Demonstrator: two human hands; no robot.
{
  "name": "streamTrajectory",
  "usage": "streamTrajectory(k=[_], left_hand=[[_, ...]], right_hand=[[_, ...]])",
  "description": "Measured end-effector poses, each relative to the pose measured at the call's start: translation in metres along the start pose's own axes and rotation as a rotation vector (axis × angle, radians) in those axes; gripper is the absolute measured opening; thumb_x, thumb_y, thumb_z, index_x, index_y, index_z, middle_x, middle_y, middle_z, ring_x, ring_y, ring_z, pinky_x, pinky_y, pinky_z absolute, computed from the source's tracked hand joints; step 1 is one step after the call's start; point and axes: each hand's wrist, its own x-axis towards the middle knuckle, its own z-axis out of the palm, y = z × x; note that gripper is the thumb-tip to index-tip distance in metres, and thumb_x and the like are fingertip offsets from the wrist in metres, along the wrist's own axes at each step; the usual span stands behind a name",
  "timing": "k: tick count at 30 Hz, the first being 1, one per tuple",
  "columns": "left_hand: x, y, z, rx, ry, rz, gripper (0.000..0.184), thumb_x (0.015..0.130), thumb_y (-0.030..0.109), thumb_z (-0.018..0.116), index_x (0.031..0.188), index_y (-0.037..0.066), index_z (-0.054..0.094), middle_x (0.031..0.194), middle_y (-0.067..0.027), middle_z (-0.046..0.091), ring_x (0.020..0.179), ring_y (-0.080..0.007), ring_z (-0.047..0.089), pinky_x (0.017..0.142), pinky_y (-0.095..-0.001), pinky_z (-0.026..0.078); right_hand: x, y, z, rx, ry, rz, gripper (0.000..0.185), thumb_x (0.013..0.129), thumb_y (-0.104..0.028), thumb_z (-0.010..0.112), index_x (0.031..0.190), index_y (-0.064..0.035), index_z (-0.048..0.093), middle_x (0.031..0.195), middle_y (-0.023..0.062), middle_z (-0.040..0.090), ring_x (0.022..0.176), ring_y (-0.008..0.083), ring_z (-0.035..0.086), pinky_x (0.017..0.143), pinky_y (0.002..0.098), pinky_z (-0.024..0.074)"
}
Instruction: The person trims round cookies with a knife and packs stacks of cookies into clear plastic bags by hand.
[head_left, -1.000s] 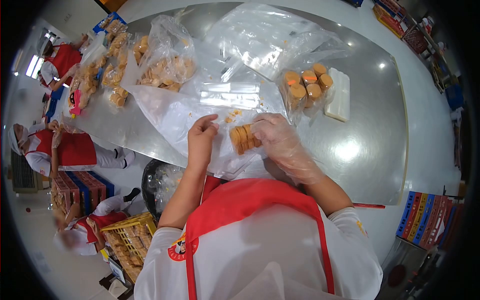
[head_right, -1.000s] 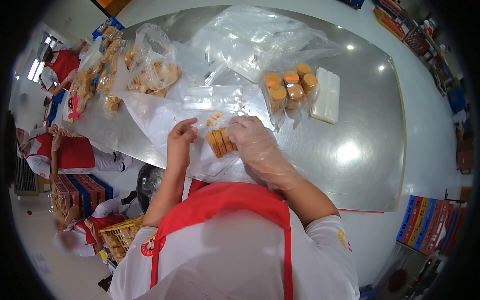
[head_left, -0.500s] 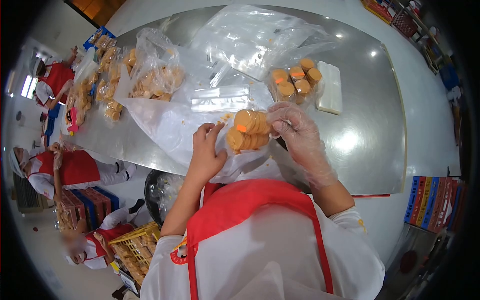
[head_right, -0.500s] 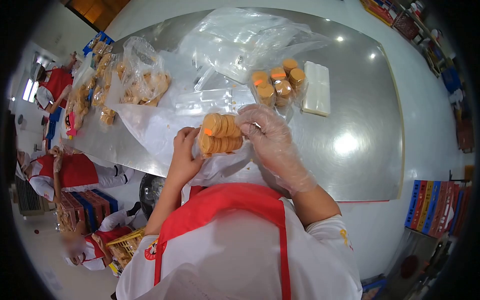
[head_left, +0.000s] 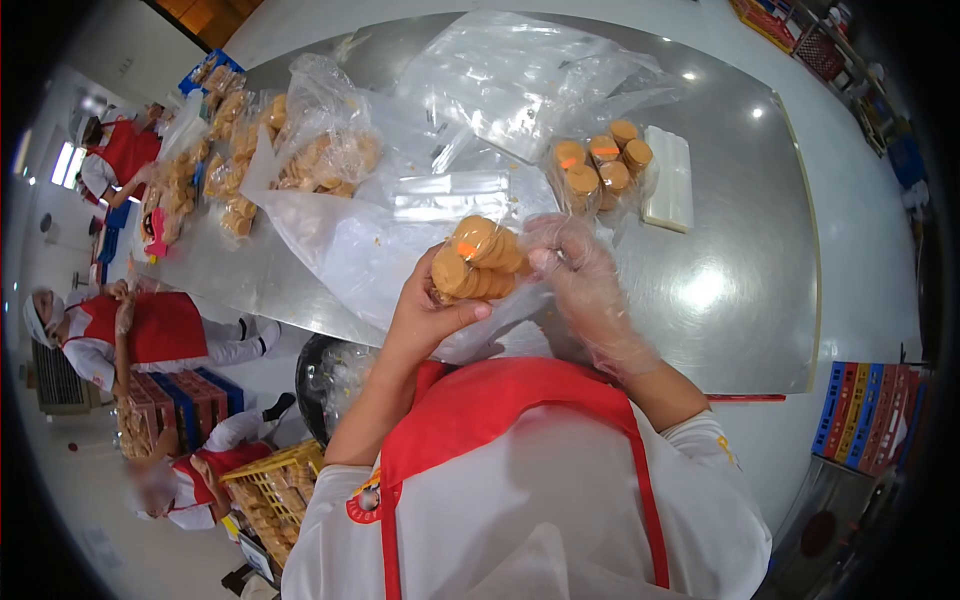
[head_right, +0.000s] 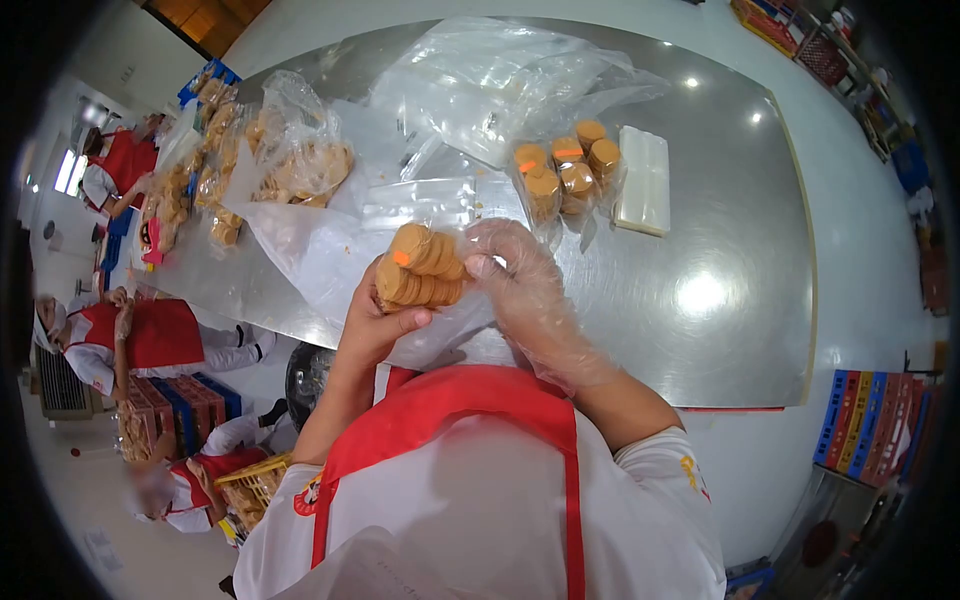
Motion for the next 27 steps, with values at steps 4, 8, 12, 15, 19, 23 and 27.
streamTrajectory(k=[4,8,12,15,19,23,27], left_hand=[[-0.002,-0.007,-0.008,-0.042,0.077,0.112,0.071,0.065,-0.001,0.077,0.129,-0.001,0.046,0.122,-0.0081,0.055,0.117,-0.0174,0.052,0.104,-0.0338,0.040],[-0.007,0.007,-0.005,-0.033,0.057,0.152,0.068,0.059,-0.005,0.068,0.124,0.000,0.048,0.115,-0.0070,0.057,0.112,-0.0167,0.054,0.098,-0.0307,0.042],[-0.010,0.012,-0.003,-0.113,0.024,0.060,0.071,0.053,-0.007,0.059,0.123,0.000,0.048,0.113,-0.0069,0.057,0.109,-0.0161,0.055,0.093,-0.0277,0.043],[-0.009,0.011,-0.007,-0.197,-0.038,0.028,0.070,0.054,-0.006,0.057,0.123,0.000,0.048,0.112,-0.0079,0.057,0.108,-0.0175,0.055,0.091,-0.0276,0.044],[-0.005,0.014,-0.006,-0.494,-0.081,-0.063,0.065,0.059,-0.004,0.056,0.123,-0.001,0.047,0.115,-0.0119,0.057,0.110,-0.0232,0.056,0.093,-0.0322,0.045],[-0.001,0.010,-0.002,-0.474,-0.032,-0.097,0.065,0.062,-0.002,0.058,0.126,-0.002,0.046,0.121,-0.0167,0.056,0.115,-0.0296,0.054,0.099,-0.0393,0.043],[-0.002,0.000,-0.007,-0.405,-0.017,-0.135,0.066,0.062,0.000,0.059,0.127,-0.004,0.044,0.124,-0.0185,0.055,0.119,-0.0317,0.053,0.104,-0.0415,0.040]], right_hand=[[0.004,0.011,-0.011,-0.149,-0.205,-0.223,0.011,0.089,-0.002,0.059,0.096,-0.0030,0.068,0.116,0.0106,0.058,0.111,0.0212,0.055,0.089,0.0326,0.0487],[0.005,-0.019,-0.015,-0.314,-0.246,-0.335,0.018,0.088,-0.001,0.059,0.100,-0.0064,0.070,0.119,0.0119,0.057,0.108,0.0235,0.057,0.091,0.0335,0.0485],[0.003,-0.024,-0.011,-0.323,-0.312,-0.418,0.022,0.086,0.001,0.061,0.103,-0.0093,0.071,0.121,0.0120,0.056,0.104,0.0238,0.059,0.091,0.0327,0.0485],[0.000,-0.028,-0.011,-0.367,-0.296,-0.395,0.022,0.085,0.001,0.063,0.103,-0.0095,0.071,0.122,0.0110,0.054,0.103,0.0222,0.059,0.090,0.0322,0.0490],[0.000,-0.026,-0.013,-0.330,-0.354,-0.322,0.024,0.084,-0.002,0.066,0.107,-0.0096,0.071,0.122,0.0104,0.054,0.101,0.0206,0.059,0.088,0.0311,0.0496],[0.003,-0.008,-0.008,-0.392,-0.290,-0.371,0.028,0.084,-0.006,0.069,0.111,-0.0096,0.070,0.122,0.0104,0.053,0.096,0.0193,0.059,0.085,0.0300,0.0501],[0.003,-0.005,-0.007,-0.428,-0.243,-0.407,0.030,0.084,-0.009,0.070,0.114,-0.0101,0.069,0.121,0.0112,0.053,0.092,0.0183,0.059,0.083,0.0293,0.0505]])
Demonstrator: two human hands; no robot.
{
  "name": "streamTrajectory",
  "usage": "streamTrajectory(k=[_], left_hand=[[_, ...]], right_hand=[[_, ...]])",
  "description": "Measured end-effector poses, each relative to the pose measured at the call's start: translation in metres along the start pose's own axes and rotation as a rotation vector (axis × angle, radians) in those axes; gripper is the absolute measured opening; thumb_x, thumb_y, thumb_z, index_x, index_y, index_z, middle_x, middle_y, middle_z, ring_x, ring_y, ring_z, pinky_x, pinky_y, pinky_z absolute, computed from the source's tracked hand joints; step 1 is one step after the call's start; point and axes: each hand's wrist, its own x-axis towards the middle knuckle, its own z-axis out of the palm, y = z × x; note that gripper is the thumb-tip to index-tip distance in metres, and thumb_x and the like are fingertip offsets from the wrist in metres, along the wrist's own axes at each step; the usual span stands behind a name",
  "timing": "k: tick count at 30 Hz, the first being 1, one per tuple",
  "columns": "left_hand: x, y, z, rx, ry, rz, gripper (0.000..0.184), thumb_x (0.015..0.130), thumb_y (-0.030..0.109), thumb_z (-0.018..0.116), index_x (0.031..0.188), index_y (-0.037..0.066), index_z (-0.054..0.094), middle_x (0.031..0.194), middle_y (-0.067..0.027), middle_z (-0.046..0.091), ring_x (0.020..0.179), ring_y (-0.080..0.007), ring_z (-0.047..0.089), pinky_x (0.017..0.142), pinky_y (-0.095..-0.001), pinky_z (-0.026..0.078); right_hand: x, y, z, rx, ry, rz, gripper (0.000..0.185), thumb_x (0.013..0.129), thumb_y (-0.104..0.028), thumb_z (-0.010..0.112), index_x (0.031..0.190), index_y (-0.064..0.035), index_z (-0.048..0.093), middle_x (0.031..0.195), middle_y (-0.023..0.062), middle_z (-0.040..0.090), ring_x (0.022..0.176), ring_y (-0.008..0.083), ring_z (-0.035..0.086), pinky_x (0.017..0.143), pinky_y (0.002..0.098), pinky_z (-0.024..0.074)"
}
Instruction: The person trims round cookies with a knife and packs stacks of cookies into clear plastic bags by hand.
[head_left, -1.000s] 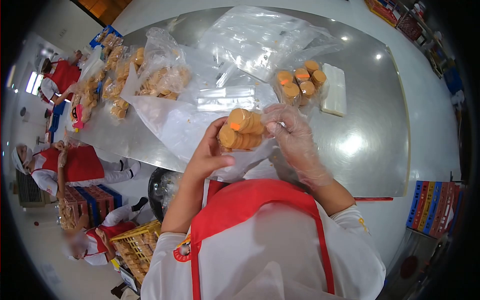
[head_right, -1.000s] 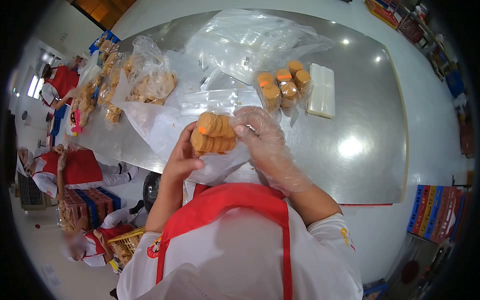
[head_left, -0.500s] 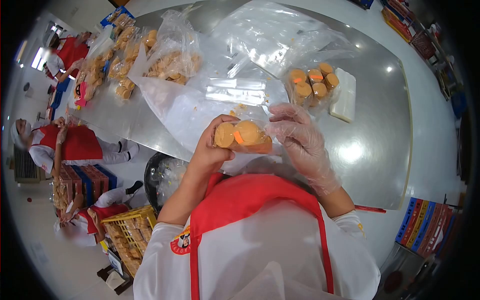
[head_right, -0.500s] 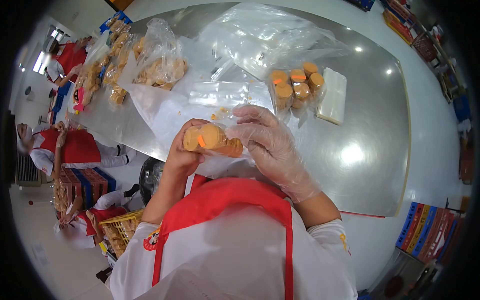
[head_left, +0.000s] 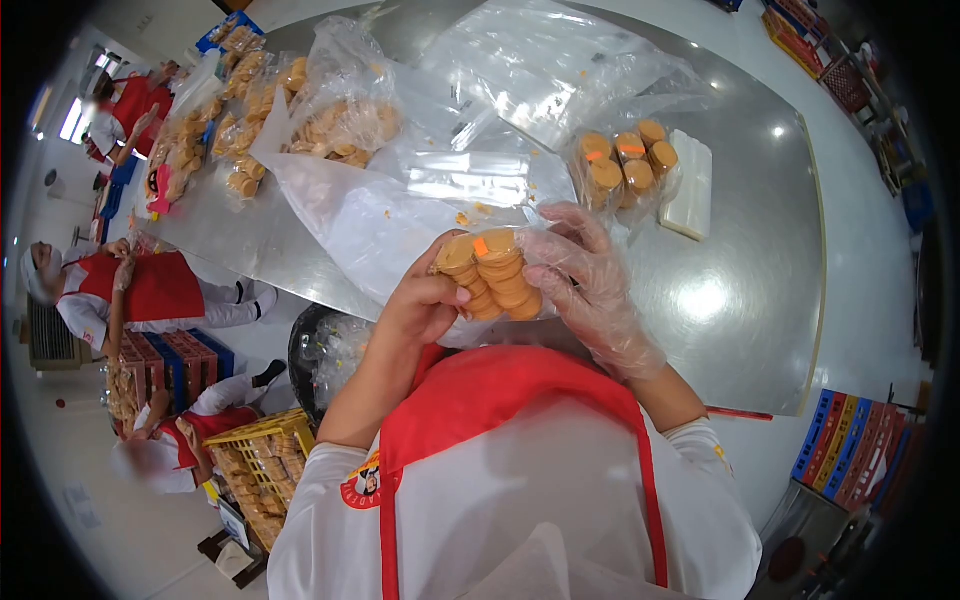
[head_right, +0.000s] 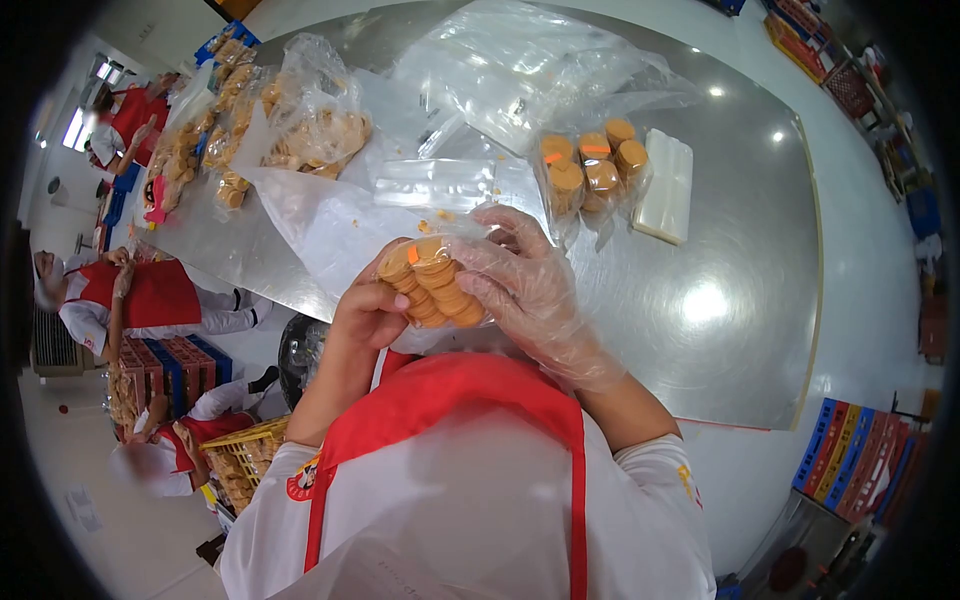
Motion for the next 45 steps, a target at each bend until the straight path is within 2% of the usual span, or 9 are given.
streamTrajectory(k=[7,10,16,21,24,28,31,37,45], left_hand=[[0.001,0.000,-0.003,0.090,-0.038,0.025,0.054,0.068,-0.001,0.067,0.119,0.002,0.049,0.108,-0.0069,0.058,0.105,-0.0179,0.057,0.091,-0.0310,0.047],[0.001,0.001,0.016,0.206,0.087,0.101,0.055,0.069,0.000,0.074,0.118,0.003,0.049,0.104,-0.0047,0.057,0.101,-0.0142,0.057,0.088,-0.0275,0.046],[0.001,-0.012,0.000,0.420,0.071,0.240,0.054,0.070,0.001,0.077,0.118,0.003,0.050,0.105,-0.0037,0.056,0.102,-0.0132,0.055,0.090,-0.0277,0.045],[0.005,-0.016,0.005,0.258,0.117,0.239,0.048,0.076,0.004,0.075,0.119,0.005,0.053,0.106,-0.0041,0.058,0.102,-0.0138,0.056,0.091,-0.0286,0.045],[0.009,-0.021,-0.009,0.208,0.136,0.196,0.040,0.080,0.005,0.073,0.116,0.005,0.056,0.107,-0.0057,0.060,0.101,-0.0146,0.058,0.090,-0.0291,0.048],[0.011,-0.028,-0.015,0.140,0.188,0.202,0.032,0.083,0.004,0.071,0.113,0.003,0.059,0.108,-0.0085,0.063,0.098,-0.0153,0.061,0.086,-0.0290,0.051],[0.011,-0.026,-0.011,0.132,0.228,0.217,0.032,0.083,0.003,0.071,0.113,0.002,0.058,0.107,-0.0086,0.063,0.095,-0.0145,0.061,0.084,-0.0279,0.051],[0.009,-0.032,0.000,0.351,0.307,0.294,0.033,0.082,0.001,0.072,0.113,0.000,0.058,0.105,-0.0073,0.063,0.095,-0.0126,0.060,0.085,-0.0273,0.050],[0.007,-0.031,-0.003,0.240,0.259,0.262,0.034,0.082,-0.001,0.072,0.113,0.000,0.058,0.106,-0.0074,0.062,0.095,-0.0130,0.060,0.084,-0.0275,0.051]], right_hand=[[-0.001,0.005,0.003,-0.014,-0.028,0.007,0.028,0.084,-0.011,0.071,0.112,-0.0091,0.069,0.121,0.0130,0.054,0.097,0.0224,0.060,0.084,0.0326,0.0505],[-0.006,0.018,0.007,-0.034,0.003,0.004,0.026,0.084,-0.011,0.071,0.109,-0.0087,0.069,0.120,0.0134,0.054,0.100,0.0247,0.061,0.086,0.0340,0.0501],[-0.014,0.026,0.011,0.024,0.074,-0.007,0.027,0.082,-0.010,0.072,0.108,-0.0073,0.069,0.114,0.0146,0.058,0.101,0.0270,0.060,0.087,0.0351,0.0496],[-0.009,0.025,0.015,0.035,0.007,0.033,0.028,0.083,-0.014,0.072,0.110,-0.0068,0.068,0.117,0.0142,0.056,0.102,0.0246,0.060,0.084,0.0341,0.0506],[-0.006,0.018,0.020,0.066,0.011,0.208,0.029,0.083,-0.017,0.072,0.109,-0.0051,0.067,0.117,0.0133,0.056,0.099,0.0217,0.060,0.080,0.0327,0.0510],[-0.010,0.027,0.026,0.117,0.046,0.302,0.031,0.082,-0.018,0.073,0.108,-0.0023,0.066,0.114,0.0134,0.057,0.094,0.0199,0.060,0.076,0.0315,0.0504],[-0.014,0.036,0.029,0.108,0.040,0.353,0.034,0.081,-0.020,0.074,0.107,-0.0014,0.066,0.111,0.0134,0.058,0.092,0.0200,0.059,0.076,0.0314,0.0499],[-0.013,0.043,0.035,0.163,0.000,0.458,0.036,0.078,-0.022,0.077,0.104,0.0016,0.068,0.106,0.0123,0.057,0.093,0.0217,0.059,0.080,0.0318,0.0492],[-0.013,0.046,0.030,0.338,-0.017,0.507,0.038,0.076,-0.025,0.078,0.101,0.0027,0.070,0.104,0.0126,0.058,0.094,0.0229,0.059,0.080,0.0323,0.0492]])
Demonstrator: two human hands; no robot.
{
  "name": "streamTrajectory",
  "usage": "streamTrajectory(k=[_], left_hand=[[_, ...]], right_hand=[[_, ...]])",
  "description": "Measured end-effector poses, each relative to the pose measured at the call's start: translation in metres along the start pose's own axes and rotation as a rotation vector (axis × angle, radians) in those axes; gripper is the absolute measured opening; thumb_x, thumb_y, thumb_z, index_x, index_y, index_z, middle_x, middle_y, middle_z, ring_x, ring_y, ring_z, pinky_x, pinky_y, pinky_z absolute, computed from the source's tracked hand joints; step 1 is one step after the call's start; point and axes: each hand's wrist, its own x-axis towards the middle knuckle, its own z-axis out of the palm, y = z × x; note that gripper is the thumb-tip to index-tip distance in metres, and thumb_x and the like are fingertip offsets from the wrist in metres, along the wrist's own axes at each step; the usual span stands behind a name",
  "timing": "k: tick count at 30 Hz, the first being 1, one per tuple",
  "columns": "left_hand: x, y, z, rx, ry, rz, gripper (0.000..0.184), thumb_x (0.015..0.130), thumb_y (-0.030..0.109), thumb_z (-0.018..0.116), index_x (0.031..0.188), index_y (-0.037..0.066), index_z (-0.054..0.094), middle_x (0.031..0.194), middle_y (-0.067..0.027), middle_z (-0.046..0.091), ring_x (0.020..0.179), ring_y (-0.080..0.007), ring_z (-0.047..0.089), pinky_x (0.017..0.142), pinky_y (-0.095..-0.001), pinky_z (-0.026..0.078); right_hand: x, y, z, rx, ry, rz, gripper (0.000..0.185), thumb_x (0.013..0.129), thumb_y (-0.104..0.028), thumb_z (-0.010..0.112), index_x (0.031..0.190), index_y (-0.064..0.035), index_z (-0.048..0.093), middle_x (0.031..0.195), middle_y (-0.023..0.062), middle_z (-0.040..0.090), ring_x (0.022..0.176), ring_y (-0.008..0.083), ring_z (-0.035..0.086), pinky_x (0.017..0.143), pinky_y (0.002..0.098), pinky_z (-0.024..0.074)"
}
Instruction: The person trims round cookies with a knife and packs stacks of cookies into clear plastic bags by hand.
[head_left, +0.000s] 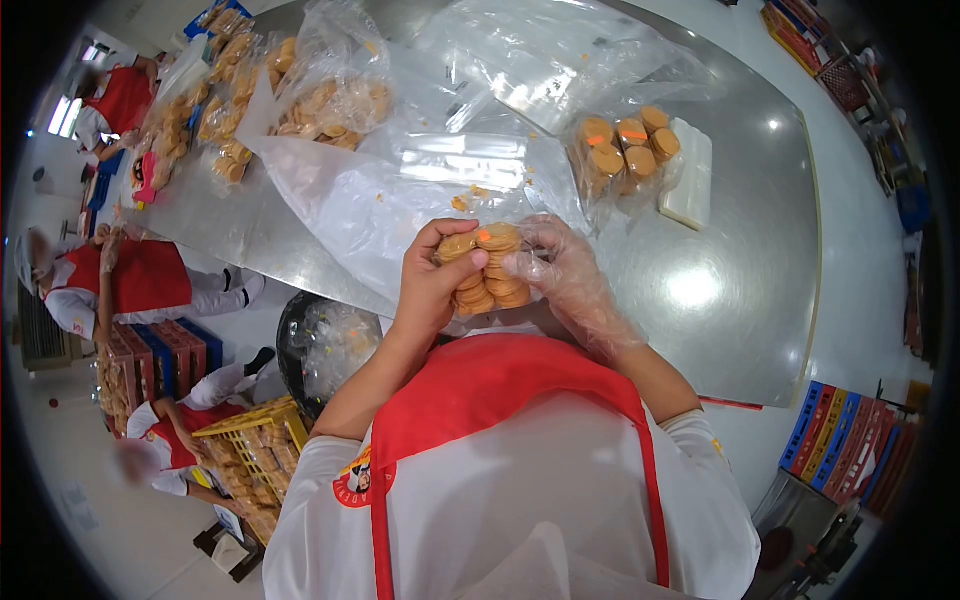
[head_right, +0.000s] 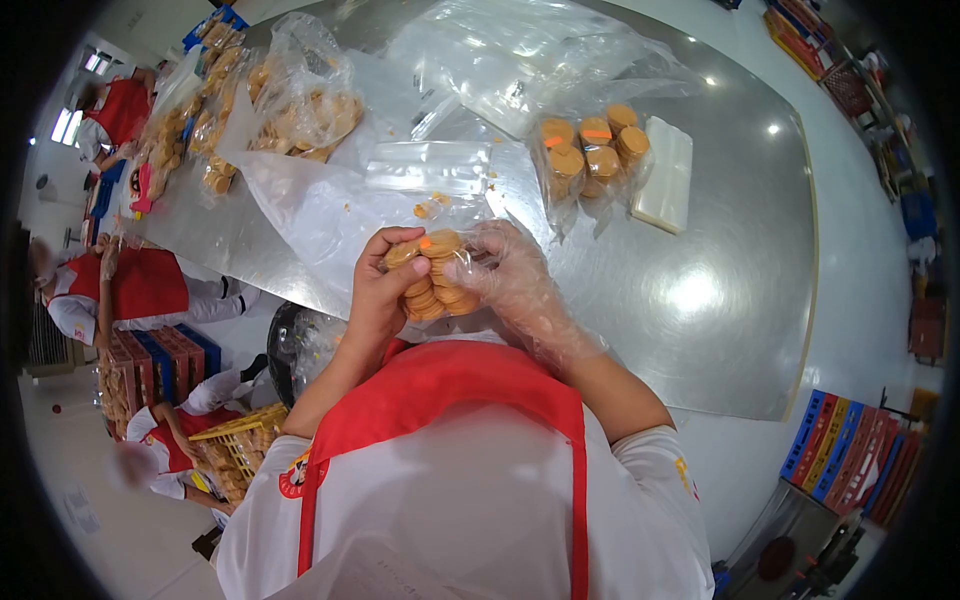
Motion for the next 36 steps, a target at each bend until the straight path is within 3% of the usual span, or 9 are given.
streamTrajectory(k=[4,13,21,28,33,36], left_hand=[[0.000,0.001,0.003,-0.027,0.018,-0.026,0.033,0.082,-0.001,0.071,0.112,0.000,0.059,0.105,-0.0081,0.062,0.095,-0.0138,0.061,0.084,-0.0281,0.051],[-0.002,-0.002,0.003,-0.020,-0.080,-0.053,0.053,0.072,-0.006,0.077,0.119,0.002,0.053,0.107,-0.0107,0.064,0.097,-0.0174,0.063,0.087,-0.0312,0.054],[-0.003,0.004,0.003,-0.120,-0.076,-0.073,0.050,0.072,-0.006,0.077,0.116,0.003,0.055,0.106,-0.0105,0.064,0.097,-0.0175,0.064,0.085,-0.0315,0.054],[-0.001,0.003,0.003,0.028,-0.044,-0.014,0.050,0.071,-0.005,0.078,0.116,0.003,0.055,0.104,-0.0098,0.064,0.095,-0.0163,0.064,0.084,-0.0301,0.054],[-0.001,0.002,0.001,-0.100,-0.065,-0.068,0.050,0.071,-0.003,0.079,0.115,0.003,0.055,0.104,-0.0096,0.064,0.094,-0.0162,0.064,0.083,-0.0302,0.054],[0.003,0.002,-0.007,-0.165,-0.082,-0.121,0.048,0.073,-0.002,0.078,0.115,0.003,0.056,0.104,-0.0094,0.064,0.094,-0.0164,0.064,0.083,-0.0305,0.055]], right_hand=[[0.000,-0.002,0.002,0.016,0.013,0.012,0.038,0.076,-0.026,0.079,0.100,0.0024,0.070,0.103,0.0120,0.058,0.094,0.0220,0.059,0.080,0.0324,0.0493],[-0.004,-0.014,0.004,-0.032,0.035,0.062,0.039,0.072,-0.024,0.082,0.097,0.0029,0.070,0.101,0.0091,0.057,0.092,0.0197,0.058,0.080,0.0325,0.0488],[-0.007,-0.008,0.001,0.064,0.032,0.077,0.039,0.073,-0.020,0.080,0.097,0.0068,0.067,0.109,0.0124,0.054,0.097,0.0204,0.058,0.083,0.0319,0.0486],[-0.005,-0.010,0.002,-0.058,0.044,0.019,0.039,0.074,-0.022,0.079,0.098,0.0062,0.067,0.108,0.0125,0.055,0.098,0.0209,0.058,0.083,0.0321,0.0484],[-0.007,-0.020,0.003,0.034,0.011,0.090,0.039,0.074,-0.024,0.079,0.100,0.0027,0.068,0.108,0.0110,0.055,0.098,0.0200,0.058,0.082,0.0330,0.0481],[-0.016,-0.041,0.003,-0.225,0.116,-0.027,0.040,0.073,-0.026,0.080,0.103,-0.0018,0.069,0.110,0.0112,0.054,0.100,0.0216,0.057,0.083,0.0334,0.0477]])
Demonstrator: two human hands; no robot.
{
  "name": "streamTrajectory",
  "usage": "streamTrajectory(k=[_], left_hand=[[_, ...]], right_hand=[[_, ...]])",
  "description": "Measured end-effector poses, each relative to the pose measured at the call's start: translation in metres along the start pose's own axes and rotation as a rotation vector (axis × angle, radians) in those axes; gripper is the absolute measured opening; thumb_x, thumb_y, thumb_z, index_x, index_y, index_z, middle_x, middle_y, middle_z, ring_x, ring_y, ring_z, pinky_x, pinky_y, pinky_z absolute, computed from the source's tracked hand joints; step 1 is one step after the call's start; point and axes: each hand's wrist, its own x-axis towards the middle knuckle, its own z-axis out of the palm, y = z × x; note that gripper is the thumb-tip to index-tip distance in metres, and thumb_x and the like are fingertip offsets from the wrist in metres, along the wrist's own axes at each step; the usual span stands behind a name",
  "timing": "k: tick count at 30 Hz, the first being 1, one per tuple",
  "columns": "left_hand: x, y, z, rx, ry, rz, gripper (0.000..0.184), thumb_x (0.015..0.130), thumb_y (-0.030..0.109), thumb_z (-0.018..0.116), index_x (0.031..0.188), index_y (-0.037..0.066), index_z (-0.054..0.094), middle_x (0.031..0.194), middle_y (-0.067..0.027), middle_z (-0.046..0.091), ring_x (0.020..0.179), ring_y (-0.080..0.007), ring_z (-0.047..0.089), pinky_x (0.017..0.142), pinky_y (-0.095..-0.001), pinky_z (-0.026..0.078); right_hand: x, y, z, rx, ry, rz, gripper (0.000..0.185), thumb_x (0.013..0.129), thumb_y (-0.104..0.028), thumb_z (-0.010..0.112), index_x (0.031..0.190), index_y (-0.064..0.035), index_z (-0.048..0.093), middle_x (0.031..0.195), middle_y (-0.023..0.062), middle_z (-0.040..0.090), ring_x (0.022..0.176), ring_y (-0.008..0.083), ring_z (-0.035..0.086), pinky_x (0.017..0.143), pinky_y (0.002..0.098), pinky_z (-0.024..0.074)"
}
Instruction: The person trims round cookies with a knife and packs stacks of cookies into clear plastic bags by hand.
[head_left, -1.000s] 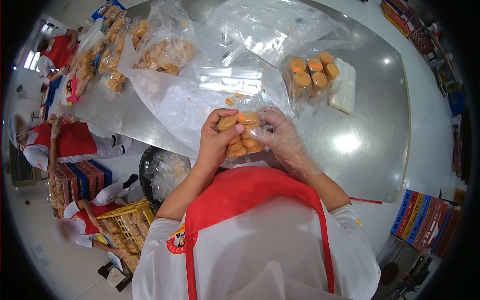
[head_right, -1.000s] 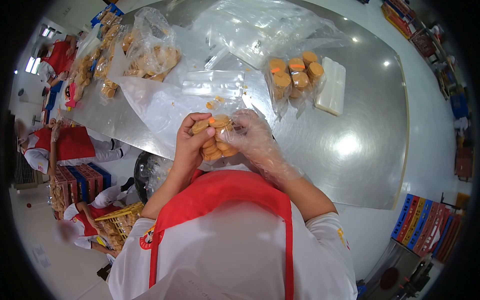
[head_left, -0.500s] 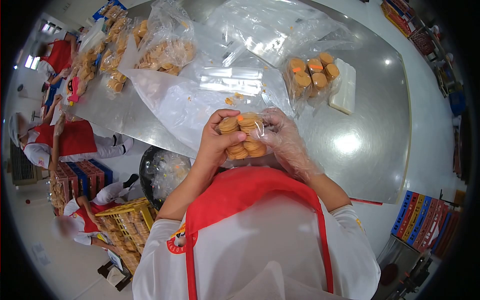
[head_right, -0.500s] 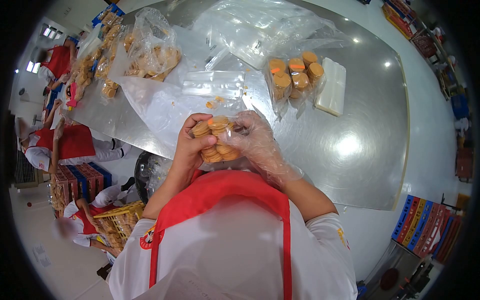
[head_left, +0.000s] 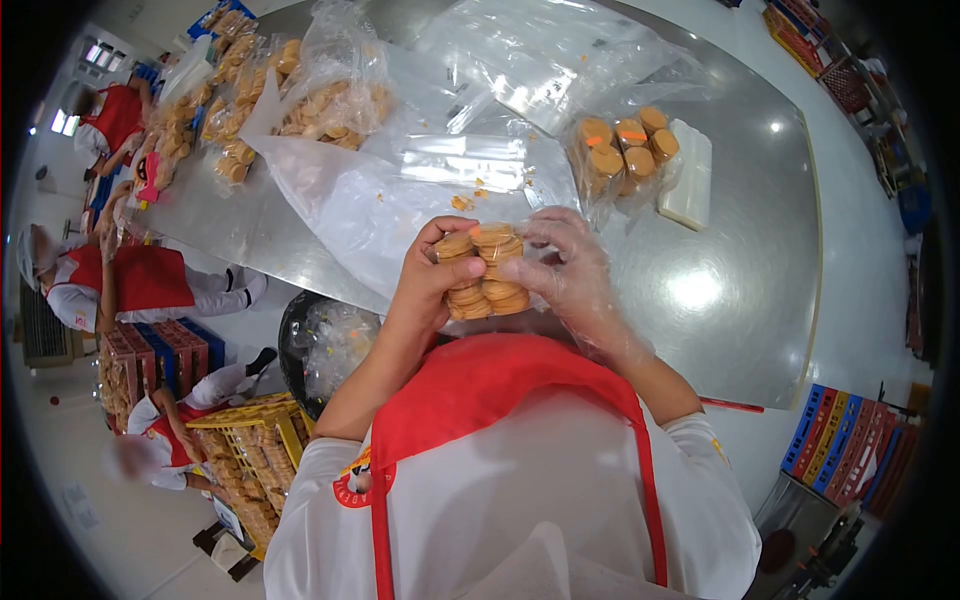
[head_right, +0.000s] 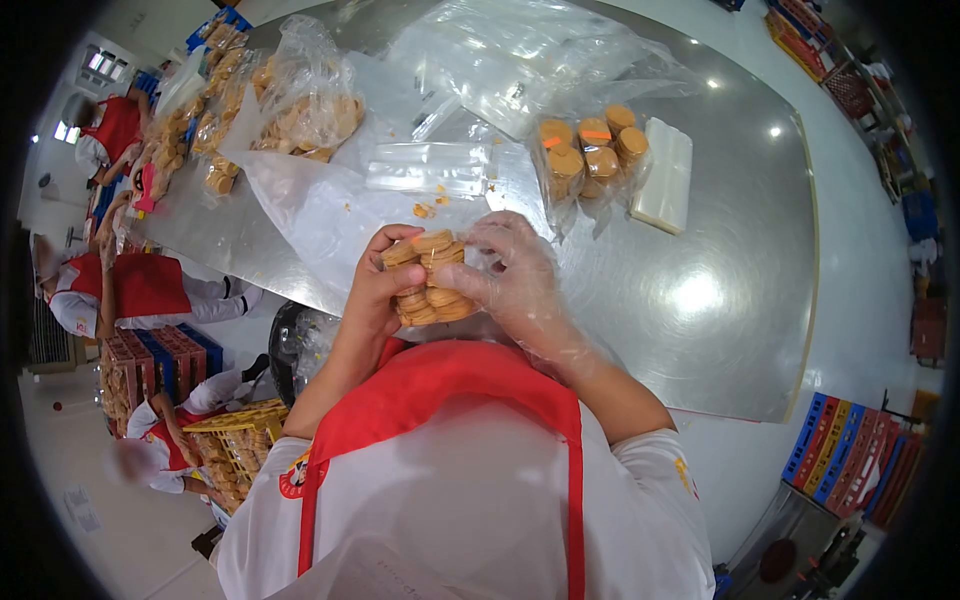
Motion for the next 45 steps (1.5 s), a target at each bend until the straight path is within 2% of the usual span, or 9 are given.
streamTrajectory(k=[3,6,9,15,24,27,36,39,45], left_hand=[[0.001,0.003,0.001,-0.038,-0.023,-0.034,0.045,0.074,-0.001,0.077,0.114,0.004,0.056,0.105,-0.0094,0.064,0.094,-0.0165,0.064,0.082,-0.0309,0.055],[0.001,0.000,0.005,-0.060,-0.012,-0.050,0.044,0.075,-0.001,0.077,0.113,0.004,0.056,0.105,-0.0094,0.064,0.094,-0.0166,0.064,0.082,-0.0311,0.055],[0.001,-0.002,0.006,-0.042,0.015,-0.018,0.043,0.075,-0.001,0.077,0.113,0.004,0.056,0.103,-0.0091,0.064,0.093,-0.0166,0.064,0.083,-0.0309,0.055],[0.000,-0.001,0.006,-0.046,0.057,0.002,0.039,0.075,-0.002,0.077,0.109,0.003,0.058,0.100,-0.0085,0.065,0.091,-0.0158,0.064,0.082,-0.0301,0.055],[-0.003,0.005,0.012,0.087,0.087,0.031,0.041,0.075,-0.001,0.076,0.111,0.002,0.057,0.101,-0.0087,0.065,0.089,-0.0155,0.065,0.082,-0.0294,0.054],[-0.005,0.007,0.009,0.031,0.056,0.017,0.043,0.075,0.000,0.076,0.113,0.003,0.056,0.102,-0.0093,0.065,0.091,-0.0165,0.065,0.082,-0.0307,0.055],[-0.005,0.009,0.001,-0.200,-0.054,-0.091,0.045,0.076,0.003,0.075,0.115,0.003,0.054,0.108,-0.0124,0.064,0.097,-0.0214,0.065,0.088,-0.0366,0.055],[-0.004,0.009,-0.003,-0.230,-0.087,-0.110,0.045,0.076,0.005,0.075,0.116,0.002,0.054,0.108,-0.0131,0.064,0.098,-0.0228,0.065,0.088,-0.0374,0.055],[0.001,0.000,-0.010,-0.281,-0.110,-0.126,0.046,0.076,0.006,0.075,0.116,0.002,0.053,0.109,-0.0135,0.064,0.099,-0.0241,0.065,0.088,-0.0391,0.056]], right_hand=[[-0.001,0.001,-0.005,-0.159,0.083,-0.247,0.041,0.073,-0.029,0.081,0.102,-0.0043,0.069,0.113,0.0128,0.054,0.103,0.0243,0.058,0.085,0.0343,0.0475],[0.000,0.005,-0.001,-0.151,0.086,-0.246,0.040,0.071,-0.029,0.082,0.098,-0.0039,0.068,0.114,0.0150,0.054,0.105,0.0269,0.058,0.086,0.0352,0.0475],[0.001,0.009,0.002,-0.163,0.092,-0.223,0.038,0.071,-0.028,0.082,0.095,-0.0037,0.067,0.115,0.0146,0.054,0.105,0.0252,0.058,0.084,0.0349,0.0482],[0.003,0.017,0.006,0.018,0.106,-0.074,0.035,0.071,-0.026,0.082,0.096,-0.0047,0.068,0.116,0.0121,0.055,0.104,0.0200,0.058,0.080,0.0319,0.0484],[0.003,0.012,0.006,-0.057,0.072,-0.129,0.032,0.074,-0.024,0.080,0.097,-0.0043,0.068,0.116,0.0113,0.055,0.104,0.0199,0.057,0.081,0.0324,0.0482],[0.004,0.017,0.004,0.193,0.047,-0.026,0.032,0.076,-0.022,0.079,0.099,-0.0028,0.068,0.115,0.0120,0.055,0.105,0.0206,0.056,0.083,0.0331,0.0481],[-0.001,0.000,-0.008,-0.040,-0.051,-0.303,0.031,0.082,-0.024,0.076,0.104,-0.0028,0.070,0.113,0.0130,0.056,0.105,0.0234,0.057,0.088,0.0325,0.0474],[0.003,0.003,-0.014,-0.124,-0.098,-0.324,0.033,0.082,-0.024,0.076,0.105,-0.0017,0.069,0.111,0.0135,0.057,0.104,0.0248,0.058,0.088,0.0330,0.0475],[-0.002,-0.015,-0.012,-0.092,-0.165,-0.273,0.044,0.075,-0.024,0.081,0.110,-0.0018,0.066,0.110,0.0131,0.059,0.102,0.0267,0.059,0.088,0.0347,0.0484]])
